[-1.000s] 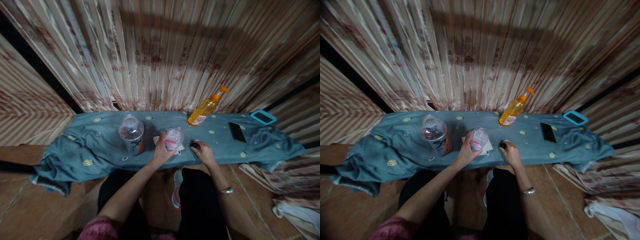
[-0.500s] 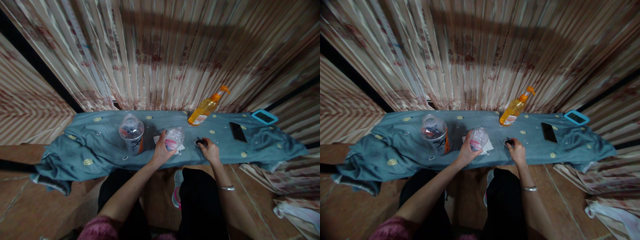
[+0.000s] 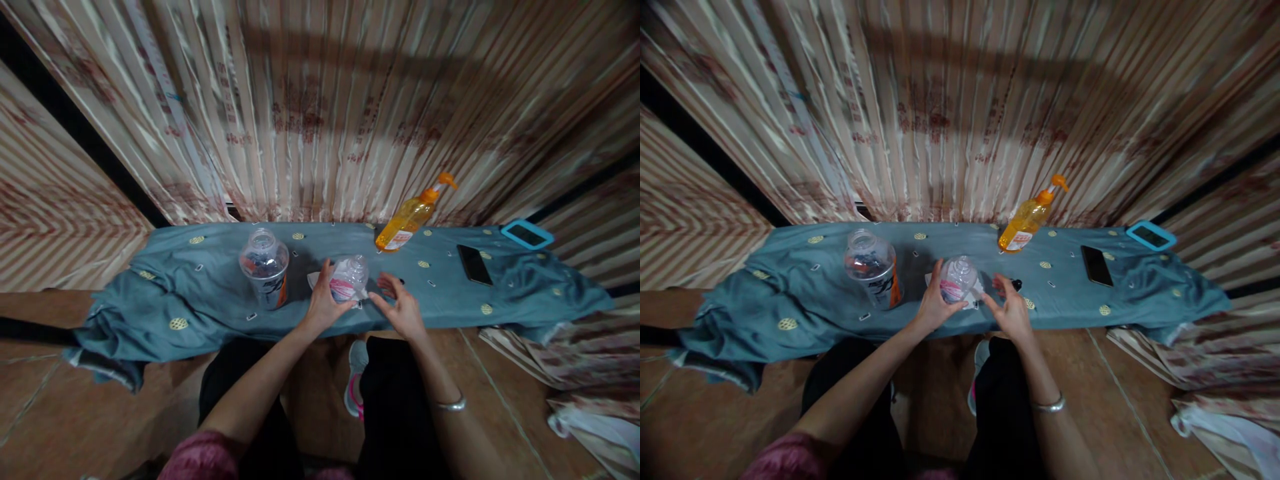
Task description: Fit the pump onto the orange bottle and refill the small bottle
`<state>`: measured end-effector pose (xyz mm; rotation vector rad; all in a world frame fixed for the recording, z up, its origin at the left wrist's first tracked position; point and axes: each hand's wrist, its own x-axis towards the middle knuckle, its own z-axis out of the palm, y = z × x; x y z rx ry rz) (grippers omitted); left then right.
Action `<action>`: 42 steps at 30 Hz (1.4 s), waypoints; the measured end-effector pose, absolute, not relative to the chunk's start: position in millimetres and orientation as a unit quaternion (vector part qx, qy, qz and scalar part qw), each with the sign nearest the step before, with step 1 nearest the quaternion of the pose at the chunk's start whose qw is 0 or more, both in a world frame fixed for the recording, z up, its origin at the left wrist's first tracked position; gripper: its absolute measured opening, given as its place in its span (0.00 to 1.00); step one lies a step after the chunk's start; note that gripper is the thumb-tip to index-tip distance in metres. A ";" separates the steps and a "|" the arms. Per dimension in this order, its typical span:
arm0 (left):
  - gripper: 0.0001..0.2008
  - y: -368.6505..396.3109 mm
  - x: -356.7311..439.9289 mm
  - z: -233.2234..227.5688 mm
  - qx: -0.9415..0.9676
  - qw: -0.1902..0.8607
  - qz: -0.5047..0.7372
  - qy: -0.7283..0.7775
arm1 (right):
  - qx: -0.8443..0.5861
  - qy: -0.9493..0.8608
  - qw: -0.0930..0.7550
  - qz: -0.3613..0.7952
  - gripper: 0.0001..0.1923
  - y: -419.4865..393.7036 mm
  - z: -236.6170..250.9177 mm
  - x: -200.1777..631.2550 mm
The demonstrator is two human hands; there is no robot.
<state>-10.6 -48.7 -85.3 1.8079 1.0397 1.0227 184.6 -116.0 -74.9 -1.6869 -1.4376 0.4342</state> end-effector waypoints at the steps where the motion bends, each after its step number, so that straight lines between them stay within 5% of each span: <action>1: 0.57 -48.8 -10.8 -85.4 0.713 0.398 0.407 0.409 | -0.657 -0.579 0.442 0.193 0.28 -115.1 -74.7 174.9; 8: 0.61 -51.0 -13.1 -87.3 0.708 0.408 0.417 0.397 | -0.602 -0.543 0.528 0.252 0.27 -114.8 -80.1 143.7; 16: 0.56 -70.2 -29.7 -88.7 0.709 0.372 0.432 0.416 | -0.620 -0.486 0.560 0.257 0.25 -130.4 -108.2 145.7; 20: 0.46 -105.6 -58.7 -81.5 0.717 0.334 0.451 0.414 | -0.626 -0.477 0.560 0.261 0.24 -140.3 -110.1 147.8; 26: 0.14 -144.5 -112.3 -63.6 0.665 0.308 0.483 0.479 | -0.625 -0.473 0.557 0.275 0.22 -163.6 -113.6 137.1; 32: 0.25 -122.7 -153.6 -50.1 0.546 0.303 0.562 0.543 | -0.624 -0.495 0.521 0.308 0.21 -183.5 -119.8 109.8; 36: 0.21 -101.3 -163.5 -47.3 0.515 0.242 0.612 0.549 | -0.613 -0.518 0.496 0.332 0.20 -183.0 -119.8 94.2; 39: 0.51 -82.8 -155.1 -45.6 0.509 0.229 0.604 0.569 | -0.601 -0.536 0.479 0.348 0.19 -179.2 -120.6 87.5; 42: 0.63 -62.6 -139.3 -44.3 0.545 0.243 0.579 0.556 | -0.590 -0.553 0.463 0.363 0.18 -176.4 -121.8 82.2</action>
